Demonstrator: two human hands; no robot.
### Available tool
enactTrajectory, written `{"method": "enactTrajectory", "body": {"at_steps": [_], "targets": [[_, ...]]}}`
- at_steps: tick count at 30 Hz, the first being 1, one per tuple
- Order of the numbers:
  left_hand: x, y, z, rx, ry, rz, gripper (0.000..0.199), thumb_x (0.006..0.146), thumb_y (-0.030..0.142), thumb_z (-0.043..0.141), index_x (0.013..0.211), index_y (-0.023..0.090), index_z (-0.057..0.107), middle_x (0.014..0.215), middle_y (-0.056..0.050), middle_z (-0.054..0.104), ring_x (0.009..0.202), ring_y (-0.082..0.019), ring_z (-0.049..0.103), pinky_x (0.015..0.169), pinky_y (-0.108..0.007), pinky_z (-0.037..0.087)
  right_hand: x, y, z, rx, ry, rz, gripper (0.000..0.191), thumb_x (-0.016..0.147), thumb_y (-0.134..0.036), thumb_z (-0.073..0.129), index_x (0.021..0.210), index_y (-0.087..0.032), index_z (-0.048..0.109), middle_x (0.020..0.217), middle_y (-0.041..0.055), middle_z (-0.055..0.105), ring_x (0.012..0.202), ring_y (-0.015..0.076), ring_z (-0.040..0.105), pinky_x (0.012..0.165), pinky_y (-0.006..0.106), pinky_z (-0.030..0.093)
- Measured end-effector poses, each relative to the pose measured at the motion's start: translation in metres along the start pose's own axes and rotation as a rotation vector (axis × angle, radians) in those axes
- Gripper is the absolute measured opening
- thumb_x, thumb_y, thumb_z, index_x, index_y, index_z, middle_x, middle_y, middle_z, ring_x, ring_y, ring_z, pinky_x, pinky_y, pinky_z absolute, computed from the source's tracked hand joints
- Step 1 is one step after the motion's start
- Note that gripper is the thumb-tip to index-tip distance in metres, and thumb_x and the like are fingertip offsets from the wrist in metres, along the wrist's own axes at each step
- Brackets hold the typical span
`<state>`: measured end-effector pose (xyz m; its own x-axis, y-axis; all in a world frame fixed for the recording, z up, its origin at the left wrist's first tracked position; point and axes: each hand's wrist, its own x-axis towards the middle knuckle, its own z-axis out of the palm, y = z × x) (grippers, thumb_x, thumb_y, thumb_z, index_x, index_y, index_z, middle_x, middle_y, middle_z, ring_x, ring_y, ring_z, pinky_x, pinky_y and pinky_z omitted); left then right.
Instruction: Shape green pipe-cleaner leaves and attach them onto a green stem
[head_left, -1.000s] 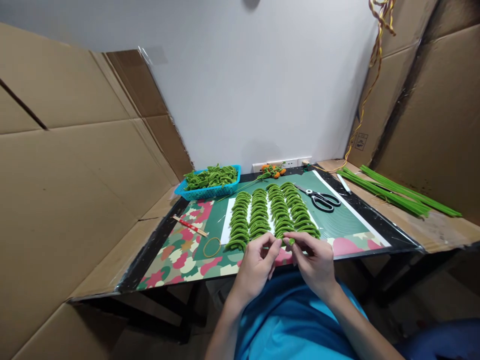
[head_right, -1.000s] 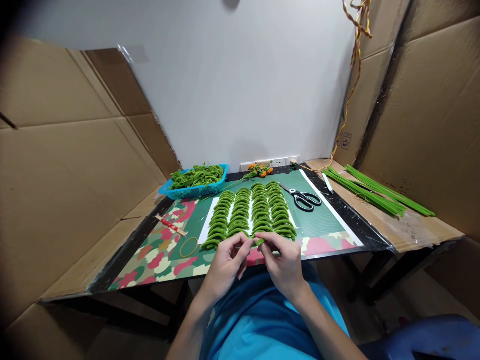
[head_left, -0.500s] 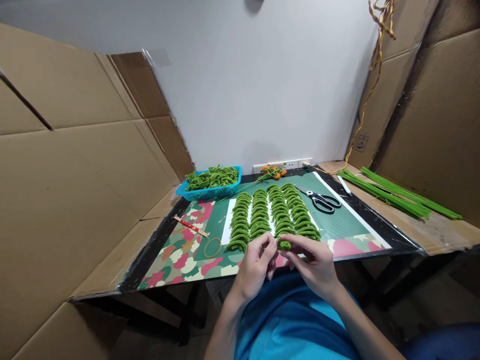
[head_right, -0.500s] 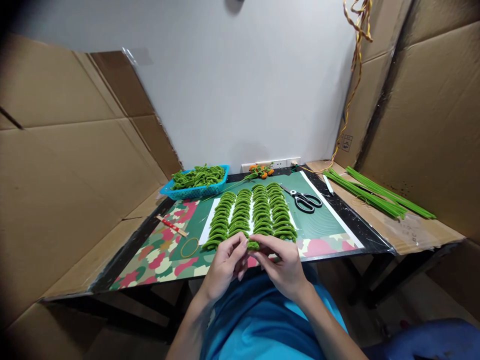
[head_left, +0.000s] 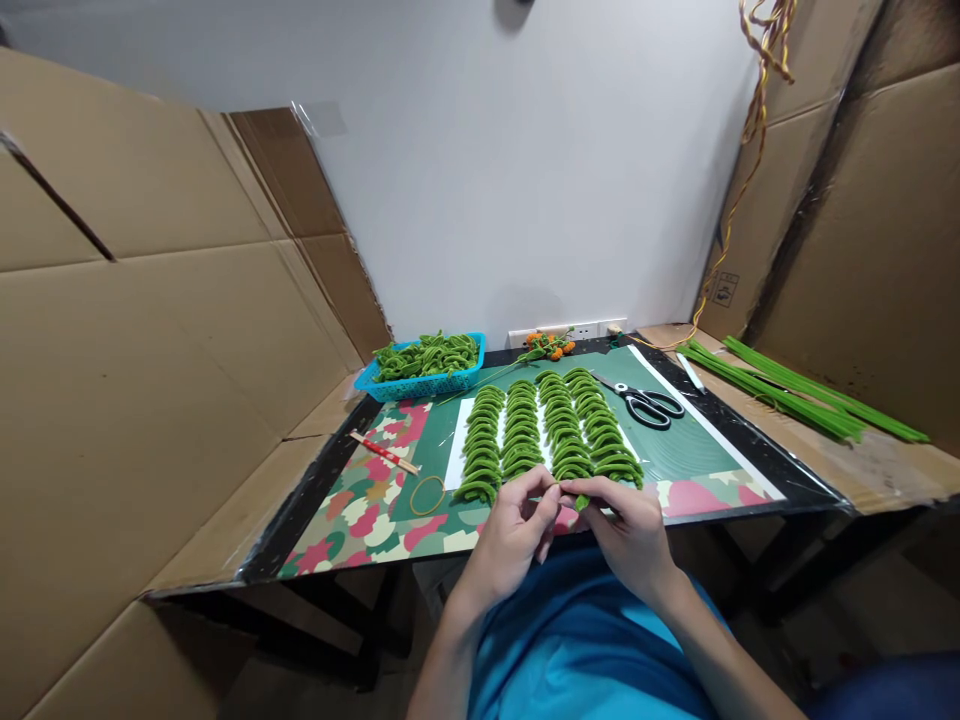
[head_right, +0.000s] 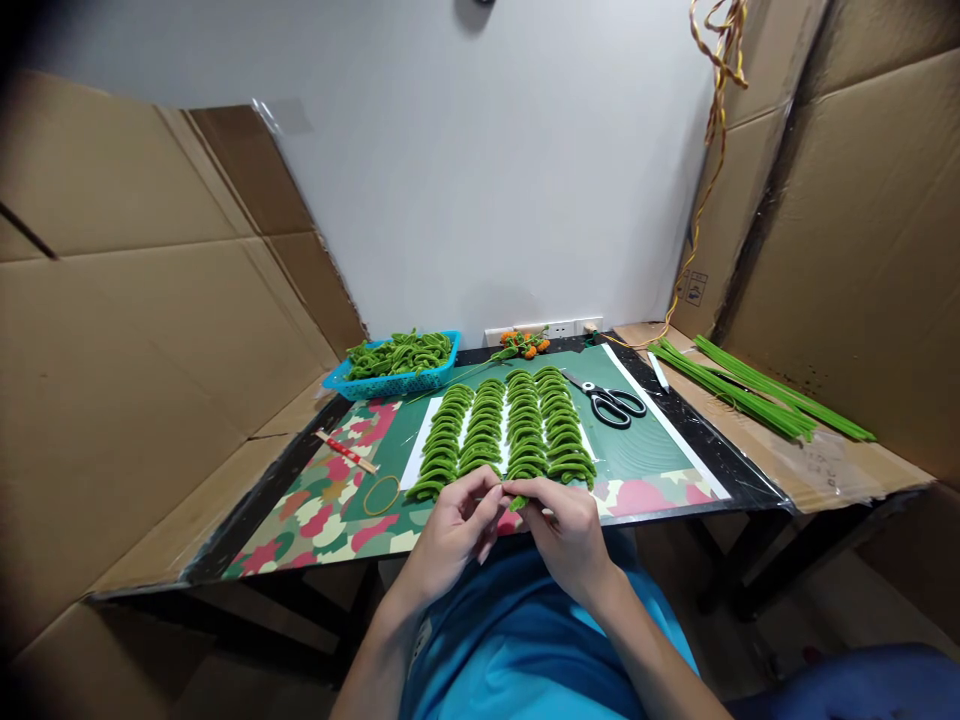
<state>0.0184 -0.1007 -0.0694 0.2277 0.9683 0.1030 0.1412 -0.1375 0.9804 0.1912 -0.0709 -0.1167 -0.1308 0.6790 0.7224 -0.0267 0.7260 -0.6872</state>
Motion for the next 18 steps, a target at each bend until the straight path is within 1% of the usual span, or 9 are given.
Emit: {"method": "enactTrajectory", "body": {"at_steps": [2,4,6,9,13,15,18], "targets": [[-0.001,0.001,0.001,0.031,0.016,0.007,0.043,0.106,0.060,0.057,0.089,0.020,0.055,0.068,0.007,0.049,0.048,-0.006,0.043,0.046,-0.020,0.033,0.001,-0.001,0.000,-0.051,0.023,-0.033,0.029,0.101,-0.008,0.060,0.115,-0.023,0.080,0.100,0.0044,0.085,0.071,0.0160,0.082,0.061,0.021,0.068],[-0.001,0.001,0.003,0.051,0.031,0.011,0.042,0.106,0.059,0.056,0.091,0.020,0.056,0.069,0.006,0.051,0.048,-0.007,0.043,0.047,-0.020,0.033,0.001,-0.002,0.001,-0.126,0.049,-0.080,0.029,0.102,-0.009,0.061,0.120,-0.022,0.080,0.103,0.0061,0.086,0.081,0.0191,0.084,0.067,0.024,0.069],[-0.002,0.001,0.005,0.059,0.042,0.007,0.042,0.106,0.059,0.056,0.091,0.020,0.055,0.070,0.006,0.054,0.048,-0.007,0.043,0.047,-0.021,0.034,0.001,-0.002,0.002,-0.192,0.066,-0.129,0.032,0.103,-0.009,0.060,0.125,-0.022,0.080,0.106,0.0075,0.086,0.085,0.0210,0.084,0.073,0.027,0.070],[-0.003,0.002,0.008,0.092,0.082,-0.004,0.042,0.104,0.058,0.059,0.085,0.021,0.051,0.067,0.005,0.053,0.048,-0.008,0.043,0.047,-0.022,0.033,0.000,-0.001,0.004,-0.245,0.079,-0.150,0.036,0.105,-0.010,0.059,0.132,-0.023,0.079,0.108,0.0082,0.086,0.085,0.0218,0.085,0.076,0.030,0.070],[-0.003,0.003,0.011,0.179,0.135,0.004,0.043,0.105,0.054,0.058,0.078,0.022,0.047,0.060,0.006,0.047,0.049,-0.010,0.041,0.049,-0.023,0.032,-0.002,0.001,0.006,-0.287,0.100,-0.145,0.040,0.106,-0.012,0.056,0.139,-0.023,0.076,0.113,0.0101,0.085,0.083,0.0217,0.084,0.073,0.030,0.070],[-0.003,0.003,0.013,0.202,0.146,0.010,0.043,0.105,0.053,0.058,0.077,0.023,0.046,0.059,0.006,0.046,0.051,-0.011,0.042,0.050,-0.024,0.033,-0.003,0.003,0.006,-0.309,0.106,-0.142,0.042,0.106,-0.012,0.055,0.141,-0.023,0.075,0.114,0.0106,0.085,0.076,0.0200,0.082,0.069,0.029,0.068],[-0.003,0.003,0.014,0.226,0.157,0.031,0.043,0.105,0.052,0.058,0.076,0.022,0.046,0.060,0.006,0.046,0.052,-0.011,0.043,0.052,-0.024,0.034,-0.004,0.003,0.007,-0.332,0.110,-0.121,0.043,0.106,-0.012,0.054,0.143,-0.022,0.073,0.105,0.0093,0.086,0.063,0.0171,0.077,0.060,0.027,0.064]]}}
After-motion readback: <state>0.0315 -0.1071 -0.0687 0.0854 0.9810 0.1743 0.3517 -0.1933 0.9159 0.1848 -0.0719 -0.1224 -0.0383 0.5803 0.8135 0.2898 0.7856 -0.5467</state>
